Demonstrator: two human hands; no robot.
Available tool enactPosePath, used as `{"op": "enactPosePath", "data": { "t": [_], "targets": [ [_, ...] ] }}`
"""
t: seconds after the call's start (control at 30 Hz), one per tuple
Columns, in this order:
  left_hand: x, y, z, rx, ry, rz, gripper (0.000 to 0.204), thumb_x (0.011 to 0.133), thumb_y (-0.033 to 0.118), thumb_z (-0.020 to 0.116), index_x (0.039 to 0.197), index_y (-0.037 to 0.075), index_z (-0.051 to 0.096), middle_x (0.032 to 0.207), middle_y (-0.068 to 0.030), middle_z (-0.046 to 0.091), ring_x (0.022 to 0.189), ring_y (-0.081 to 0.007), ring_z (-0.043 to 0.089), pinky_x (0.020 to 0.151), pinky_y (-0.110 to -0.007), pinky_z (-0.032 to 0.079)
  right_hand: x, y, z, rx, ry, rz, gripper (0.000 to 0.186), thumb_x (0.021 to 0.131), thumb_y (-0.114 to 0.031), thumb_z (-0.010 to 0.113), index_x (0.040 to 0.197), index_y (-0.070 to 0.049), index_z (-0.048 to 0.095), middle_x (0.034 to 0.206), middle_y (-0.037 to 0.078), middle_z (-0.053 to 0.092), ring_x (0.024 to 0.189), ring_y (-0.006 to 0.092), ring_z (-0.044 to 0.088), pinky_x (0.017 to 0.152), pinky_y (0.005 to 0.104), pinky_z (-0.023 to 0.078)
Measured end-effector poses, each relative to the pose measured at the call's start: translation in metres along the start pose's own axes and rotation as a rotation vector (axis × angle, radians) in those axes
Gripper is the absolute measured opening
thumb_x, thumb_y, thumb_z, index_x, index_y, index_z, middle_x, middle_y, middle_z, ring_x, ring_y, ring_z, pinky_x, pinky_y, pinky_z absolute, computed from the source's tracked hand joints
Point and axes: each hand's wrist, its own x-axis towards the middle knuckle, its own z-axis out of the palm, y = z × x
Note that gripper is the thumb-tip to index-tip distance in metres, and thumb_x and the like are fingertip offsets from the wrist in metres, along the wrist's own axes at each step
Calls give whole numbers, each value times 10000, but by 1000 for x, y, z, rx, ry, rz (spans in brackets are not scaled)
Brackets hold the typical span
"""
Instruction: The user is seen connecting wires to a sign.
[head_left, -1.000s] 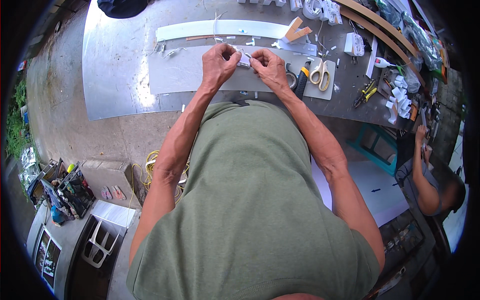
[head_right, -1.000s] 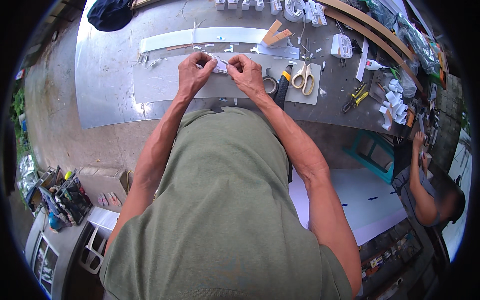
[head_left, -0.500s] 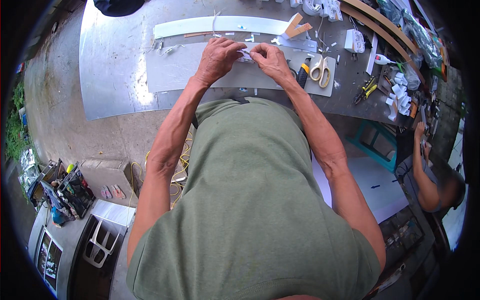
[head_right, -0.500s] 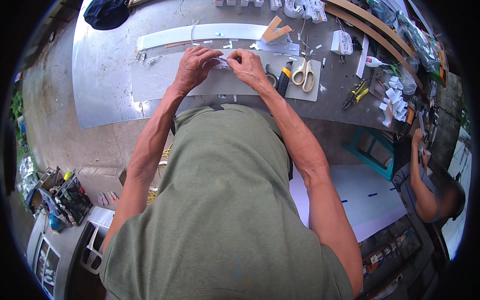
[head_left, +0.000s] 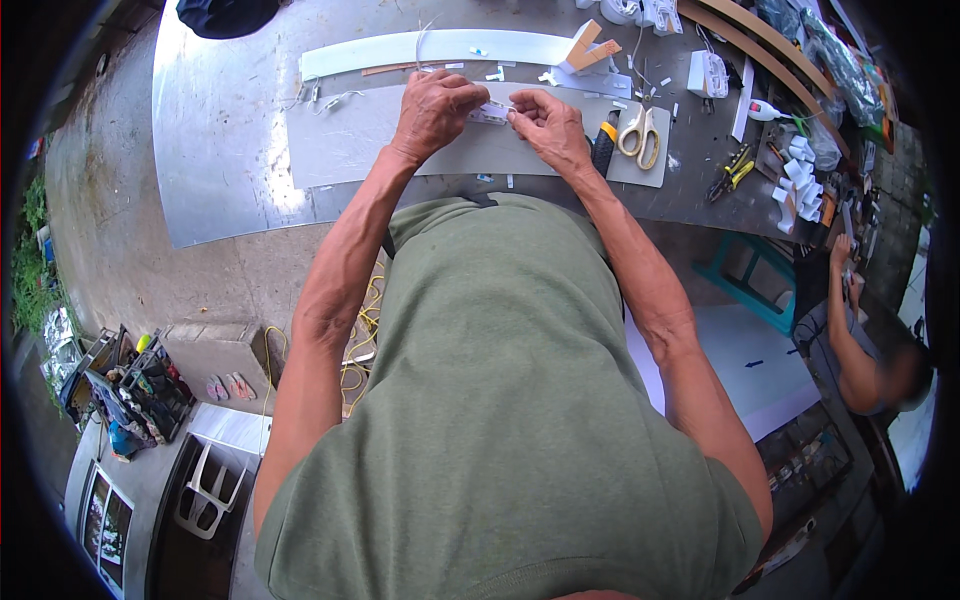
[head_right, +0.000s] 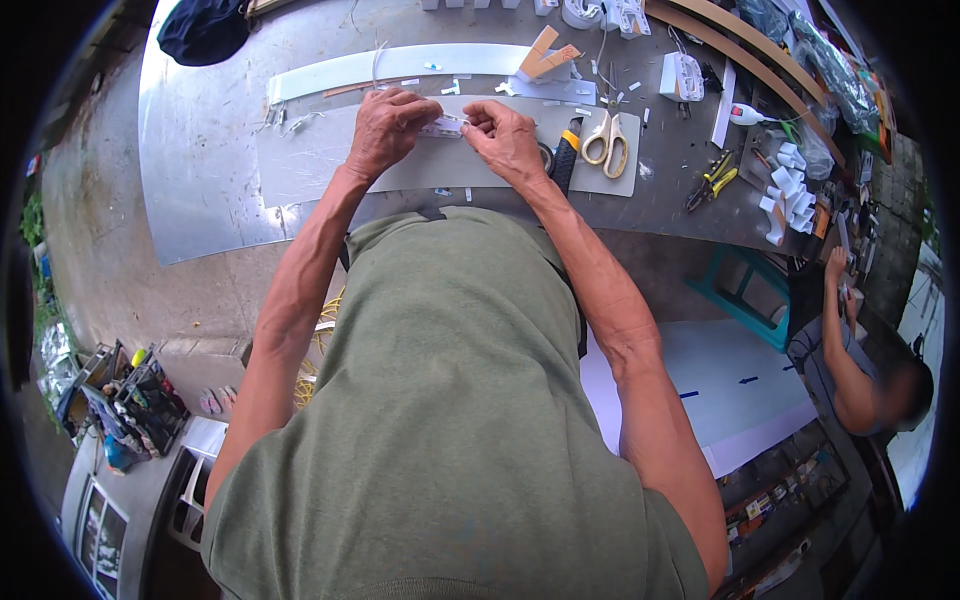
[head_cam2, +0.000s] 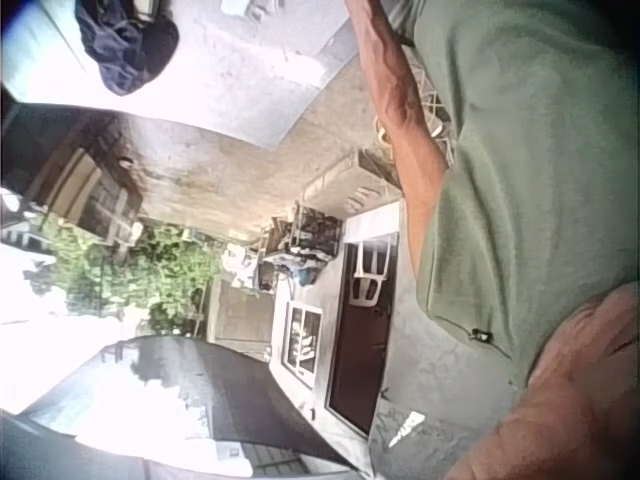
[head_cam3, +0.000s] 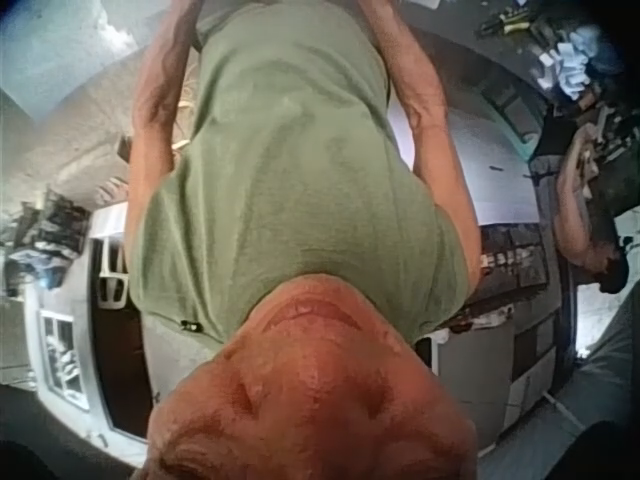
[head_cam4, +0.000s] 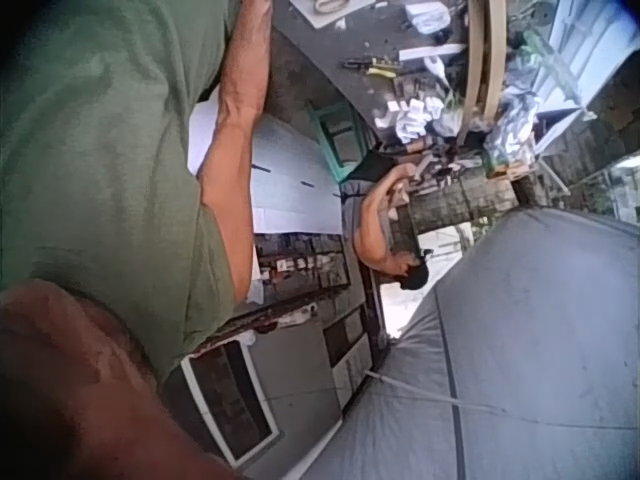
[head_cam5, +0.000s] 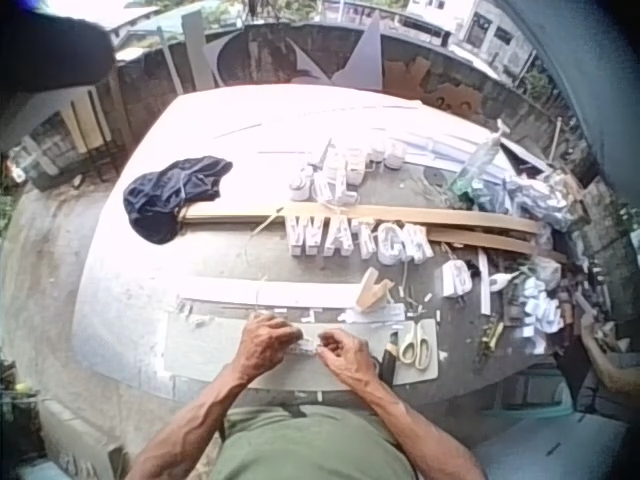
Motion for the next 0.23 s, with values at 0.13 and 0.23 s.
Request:
{"op": "enactPosePath", "data": {
  "t": [0.13, 0.23],
  "targets": [
    [2, 2, -4, 18, -77, -36, 110, 846, 157, 730, 943, 197, 764, 887, 40, 712, 879, -182, 643, 796, -360, 423, -5, -4, 3, -291, 41, -186, 226, 875, -144, 743, 1062, -19, 717, 958, 85, 744, 786, 157, 720, 715, 274, 588],
    [4, 2, -6, 20, -142, -46, 123, 860, 149, 720, 954, 209, 773, 918, 49, 711, 906, -182, 631, 830, -371, 416, -4, -3, 5, -313, 42, -189, 232, 881, -155, 738, 1087, -47, 732, 1004, 92, 751, 809, 202, 729, 776, 281, 591]
  ]
}}
